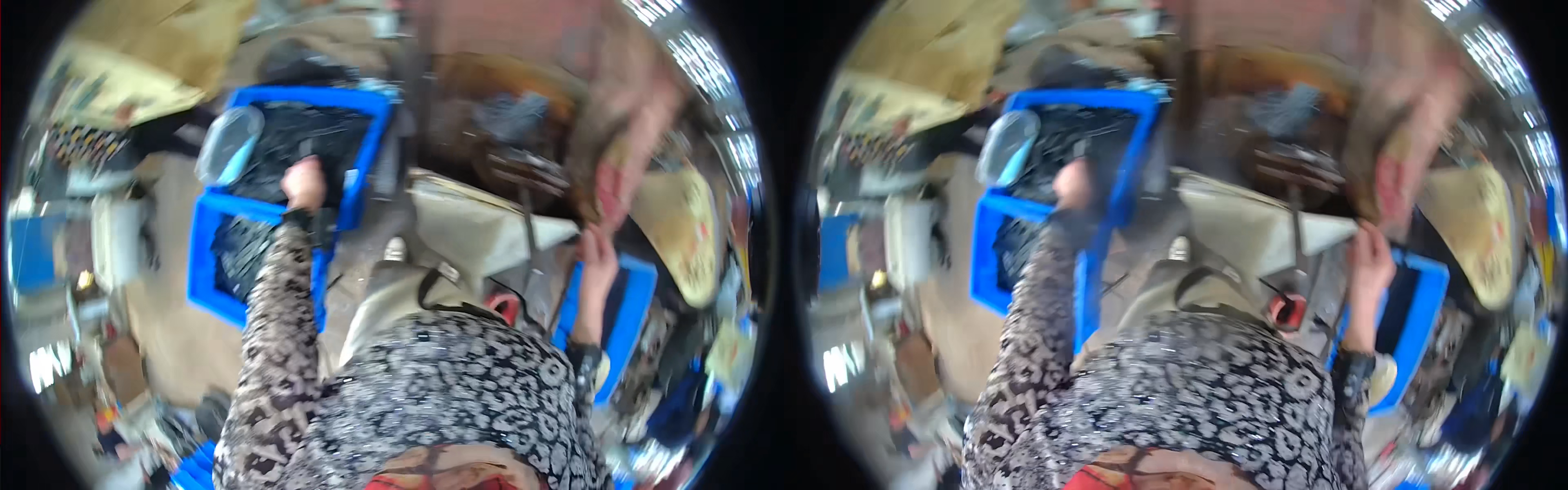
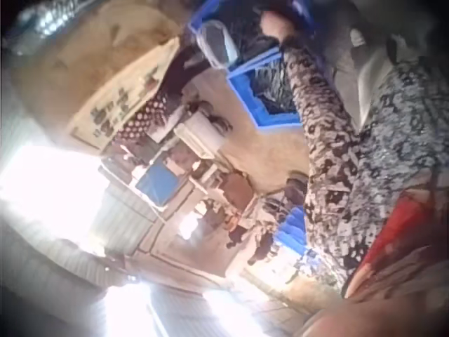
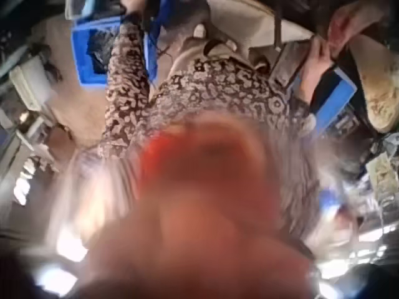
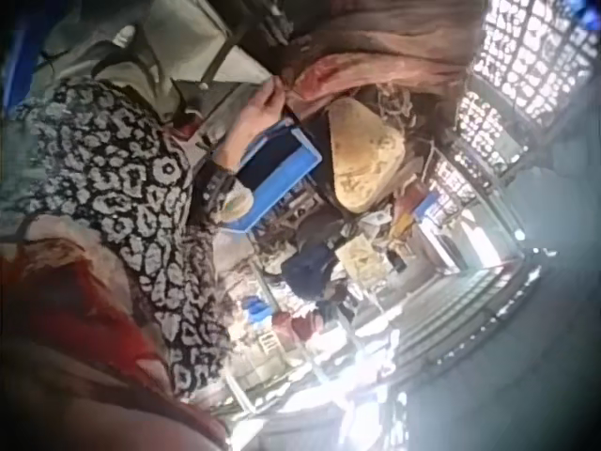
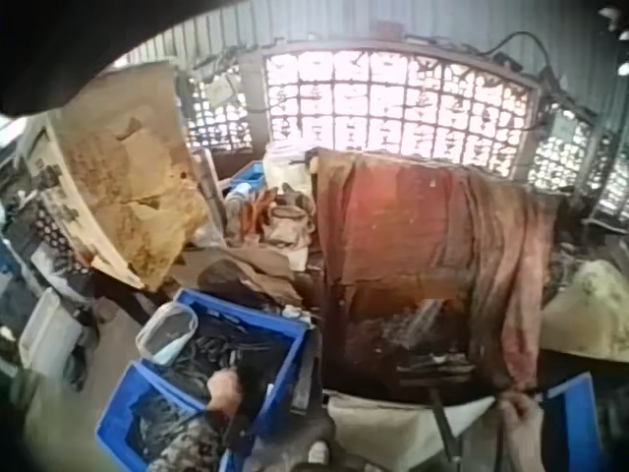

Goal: The recorder is taking small metal components from a bin and processing them through a grinding or polishing machine.

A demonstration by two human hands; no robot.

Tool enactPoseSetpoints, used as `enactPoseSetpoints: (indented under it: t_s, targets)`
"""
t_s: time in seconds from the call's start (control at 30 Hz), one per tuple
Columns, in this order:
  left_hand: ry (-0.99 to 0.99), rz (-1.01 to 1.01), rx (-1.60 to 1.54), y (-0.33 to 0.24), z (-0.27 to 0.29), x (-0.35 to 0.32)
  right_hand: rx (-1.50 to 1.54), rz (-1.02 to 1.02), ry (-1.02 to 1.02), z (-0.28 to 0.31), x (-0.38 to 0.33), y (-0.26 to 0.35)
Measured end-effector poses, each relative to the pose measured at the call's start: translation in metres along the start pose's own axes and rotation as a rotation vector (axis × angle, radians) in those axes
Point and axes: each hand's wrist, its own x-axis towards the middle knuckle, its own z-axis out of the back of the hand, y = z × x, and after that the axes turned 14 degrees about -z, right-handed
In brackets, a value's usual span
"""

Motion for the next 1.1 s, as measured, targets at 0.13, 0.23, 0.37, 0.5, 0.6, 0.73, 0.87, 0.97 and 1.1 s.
enactPoseSetpoints:
  t_s: [0.13, 0.23, 0.37, 0.5, 0.6, 0.73, 0.87, 0.97, 1.1]
  targets:
    - [-0.051, -0.003, -0.027, 0.003, 0.001, 0.008, 0.176, -0.154, 0.182, -0.006, -0.021, 0.008]
    - [-0.028, -0.038, 0.005, 0.016, -0.004, 0.011, 0.2, -0.158, 0.215, -0.009, -0.03, 0.002]
    - [0.048, -0.061, 0.114, 0.058, -0.005, -0.002, 0.008, -0.011, 0.25, -0.019, -0.045, -0.005]
    - [-0.164, -0.176, -0.487, 0.083, 0.049, -0.031, -0.293, 0.257, 0.237, -0.025, -0.064, -0.003]
    - [-0.148, -0.01, -1.153, 0.032, 0.121, -0.04, -0.341, 0.341, 0.226, -0.037, -0.067, 0.003]
    - [-0.181, -0.511, -1.324, -0.106, 0.182, -0.023, -0.396, 0.43, 0.288, -0.045, -0.061, 0.008]
    - [-0.351, -0.91, -0.581, -0.231, 0.177, 0.038, -0.506, 0.576, 0.215, -0.049, -0.056, 0.009]
    - [-0.287, -0.977, -0.348, -0.276, 0.154, 0.066, -0.479, 0.584, 0.183, -0.053, -0.056, 0.008]
    - [-0.202, -1.089, -0.368, -0.297, 0.126, 0.081, -0.465, 0.566, 0.146, -0.055, -0.055, 0.005]
